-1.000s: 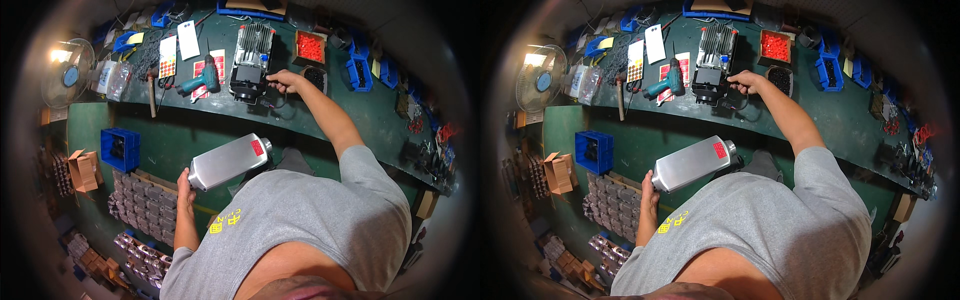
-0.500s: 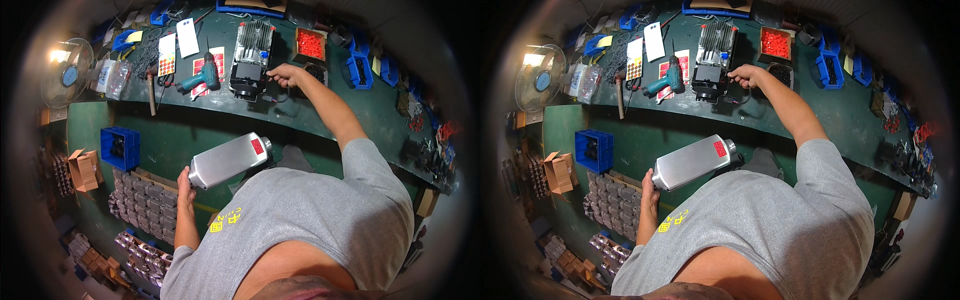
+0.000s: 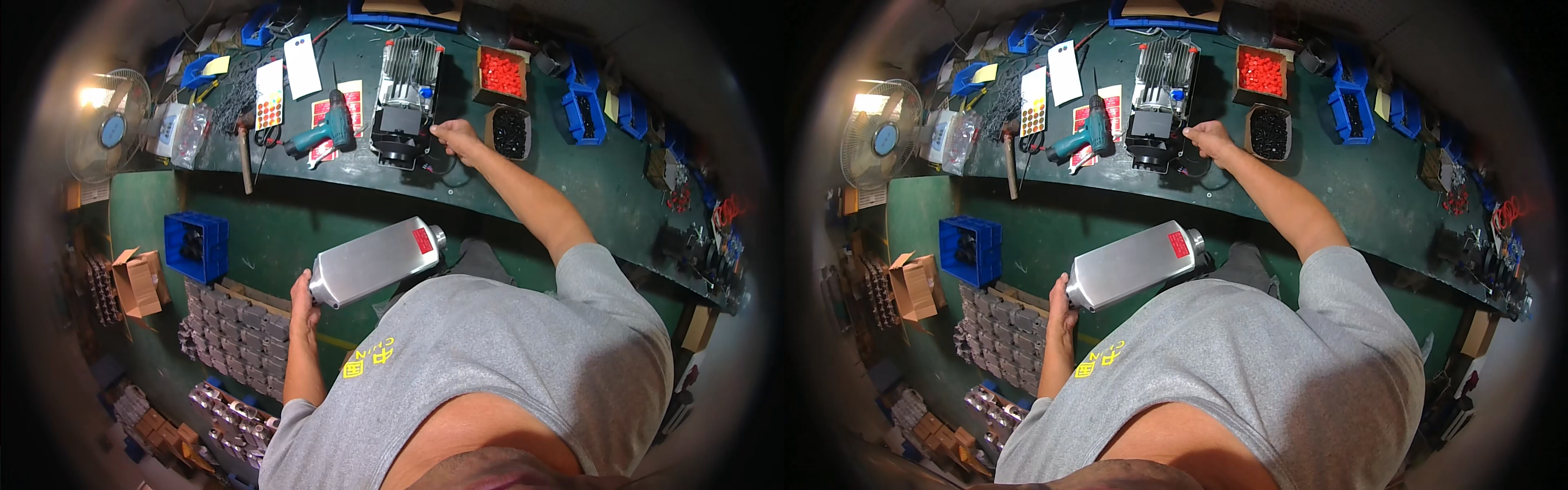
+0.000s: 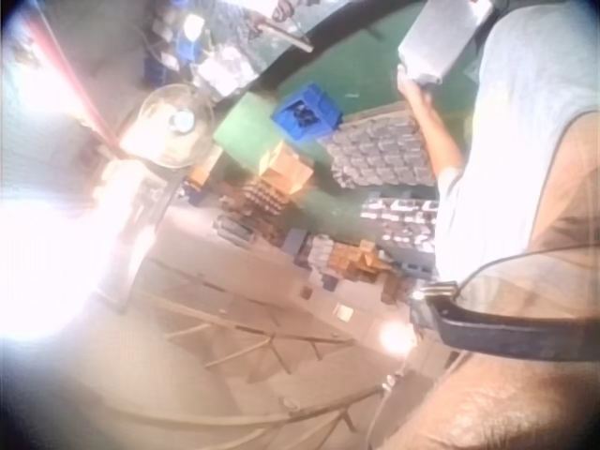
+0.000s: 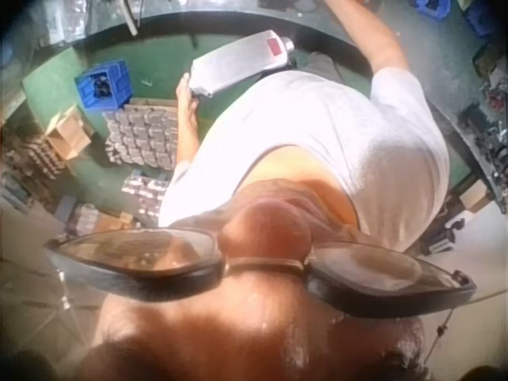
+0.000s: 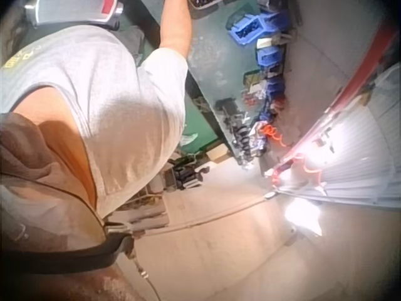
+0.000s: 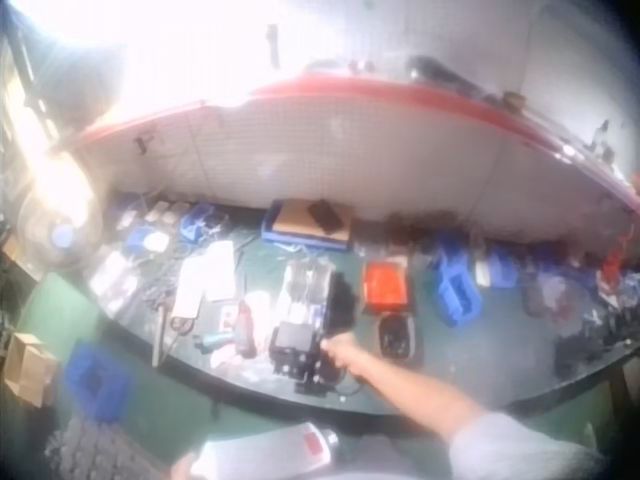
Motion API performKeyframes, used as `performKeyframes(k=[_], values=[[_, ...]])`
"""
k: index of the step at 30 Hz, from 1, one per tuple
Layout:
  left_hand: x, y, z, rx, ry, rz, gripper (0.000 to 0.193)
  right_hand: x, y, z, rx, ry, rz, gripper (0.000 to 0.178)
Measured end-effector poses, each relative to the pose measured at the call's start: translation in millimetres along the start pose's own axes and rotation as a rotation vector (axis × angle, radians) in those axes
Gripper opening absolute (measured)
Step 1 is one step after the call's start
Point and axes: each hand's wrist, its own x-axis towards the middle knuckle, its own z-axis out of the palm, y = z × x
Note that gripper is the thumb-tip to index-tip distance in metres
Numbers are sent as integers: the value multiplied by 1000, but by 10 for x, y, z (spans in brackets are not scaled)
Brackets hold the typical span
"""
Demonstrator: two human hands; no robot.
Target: The person assembles an electronic device by connecting wires, securing components with a power drill, and attaching a metal casing. They then apply a label to the casing and place the finished unit among others.
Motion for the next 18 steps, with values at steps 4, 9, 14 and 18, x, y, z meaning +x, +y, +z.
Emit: performKeyframes(k=[4, 9, 14, 18], values=[[-11, 26, 4, 6, 5, 0, 26, -66, -88, 66, -178, 74, -30, 24], [17, 34, -38, 12, 21, 5, 25, 32, -74, 3, -207, 10, -1, 23], [35, 62, -120, -36, -21, 5, 29, 163, 1, -44, -274, 14, -38, 22], [-68, 171, -10, -95, -95, 9, 35, 159, 102, -46, -311, 110, -217, 27]])
